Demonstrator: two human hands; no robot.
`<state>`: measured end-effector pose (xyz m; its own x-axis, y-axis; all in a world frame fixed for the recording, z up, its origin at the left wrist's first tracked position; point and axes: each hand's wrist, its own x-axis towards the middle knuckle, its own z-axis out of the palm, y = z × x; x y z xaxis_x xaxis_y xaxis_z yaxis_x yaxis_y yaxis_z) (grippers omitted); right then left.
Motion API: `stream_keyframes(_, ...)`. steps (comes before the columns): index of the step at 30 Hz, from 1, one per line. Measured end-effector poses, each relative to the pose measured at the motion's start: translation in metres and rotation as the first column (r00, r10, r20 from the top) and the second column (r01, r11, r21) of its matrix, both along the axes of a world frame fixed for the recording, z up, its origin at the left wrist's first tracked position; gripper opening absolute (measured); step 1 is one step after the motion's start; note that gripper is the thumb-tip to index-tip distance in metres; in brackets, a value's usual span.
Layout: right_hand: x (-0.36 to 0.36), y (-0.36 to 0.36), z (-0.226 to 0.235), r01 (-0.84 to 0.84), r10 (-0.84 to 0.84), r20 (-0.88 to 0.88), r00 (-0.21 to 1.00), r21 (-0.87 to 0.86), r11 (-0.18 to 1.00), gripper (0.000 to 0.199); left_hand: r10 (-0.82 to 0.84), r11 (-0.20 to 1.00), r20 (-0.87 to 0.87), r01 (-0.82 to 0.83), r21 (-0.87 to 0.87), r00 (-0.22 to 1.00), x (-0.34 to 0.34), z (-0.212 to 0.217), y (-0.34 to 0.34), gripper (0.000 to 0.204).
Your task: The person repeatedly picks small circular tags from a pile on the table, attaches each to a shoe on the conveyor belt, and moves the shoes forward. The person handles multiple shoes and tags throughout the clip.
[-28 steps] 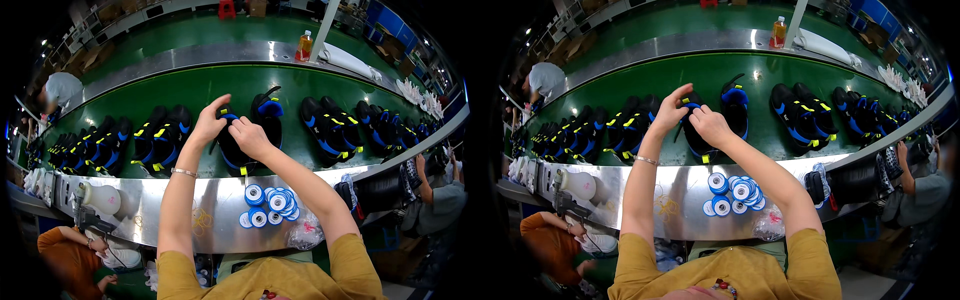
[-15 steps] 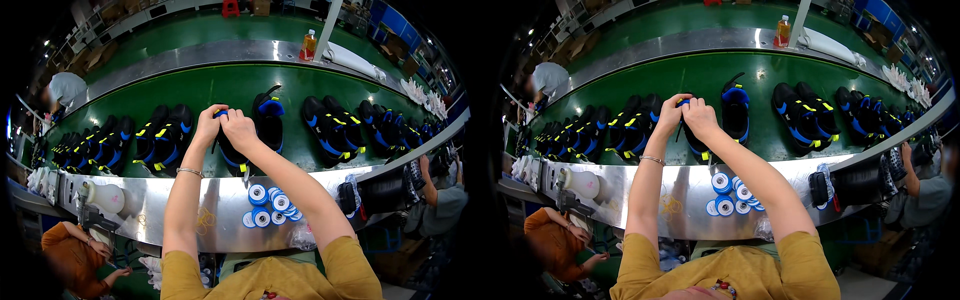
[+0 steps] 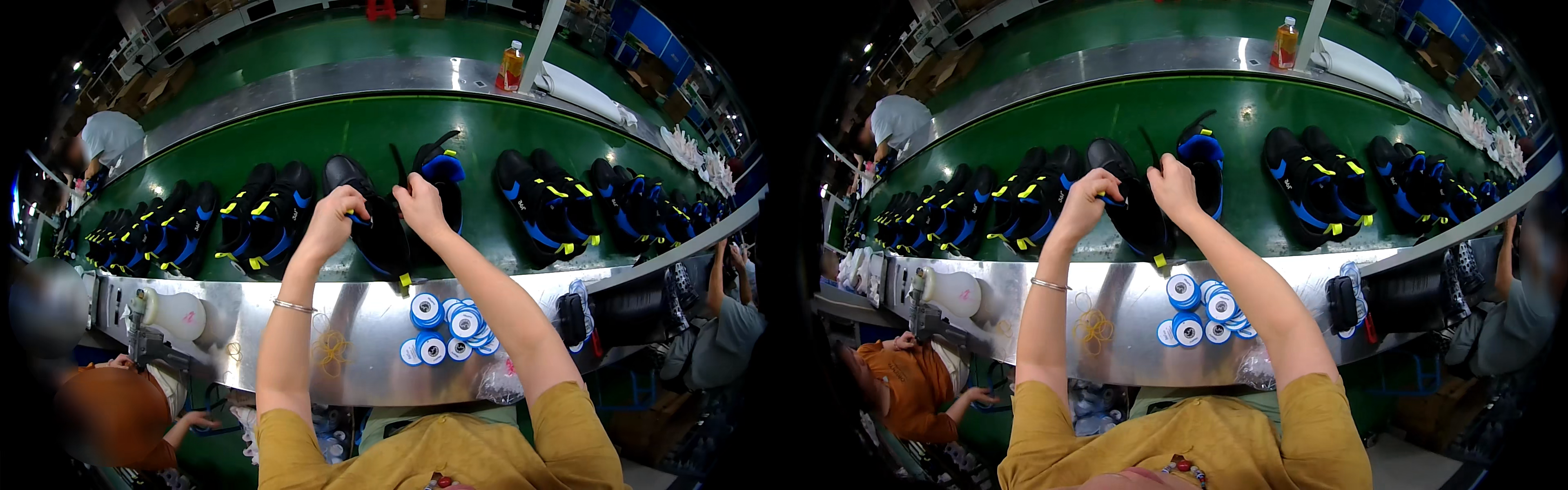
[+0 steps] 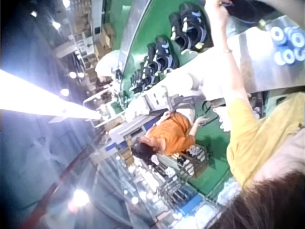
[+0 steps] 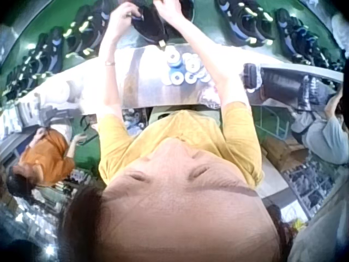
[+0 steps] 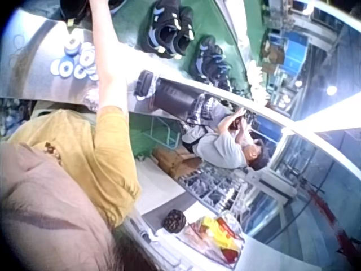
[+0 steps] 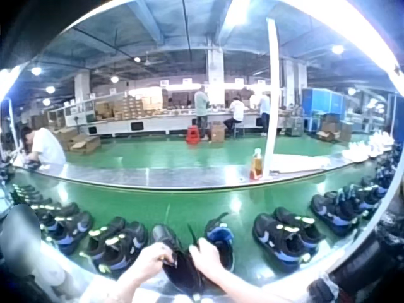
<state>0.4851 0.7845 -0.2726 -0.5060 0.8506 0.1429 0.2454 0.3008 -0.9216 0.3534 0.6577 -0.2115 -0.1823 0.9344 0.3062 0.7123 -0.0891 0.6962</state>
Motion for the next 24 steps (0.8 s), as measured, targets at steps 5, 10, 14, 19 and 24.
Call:
stream_keyframes(5,-0.011,-0.015,0.015,-0.030,0.027,0.022,0.999,0.175,0.984,0.023,0.149,0.957,-0.155,-0.103,0.270,0.977,0.016,-0.032,-0.004,0.040)
stream_keyframes(10,-0.011,-0.017,0.016,-0.049,0.022,0.088,0.996,0.317,0.947,0.020,0.451,0.867,0.308,-0.493,0.069,0.837,0.017,-0.074,0.002,0.051)
stream_keyframes(14,0.001,-0.027,0.023,-0.080,0.125,-0.039,0.991,0.579,0.812,0.016,0.414,0.866,0.297,-0.473,0.163,0.860,0.023,-0.096,0.011,0.048)
stream_keyframes(19,0.009,-0.019,0.046,-0.269,0.203,0.178,0.963,0.588,0.763,0.032,0.432,0.874,0.200,-0.462,0.147,0.880,0.042,-0.084,0.016,0.046)
stream_keyframes(24,0.014,-0.021,0.038,-0.448,0.192,0.413,0.890,0.720,0.529,0.030,0.368,0.903,0.365,-0.422,0.076,0.855,0.045,-0.069,0.014,0.049)
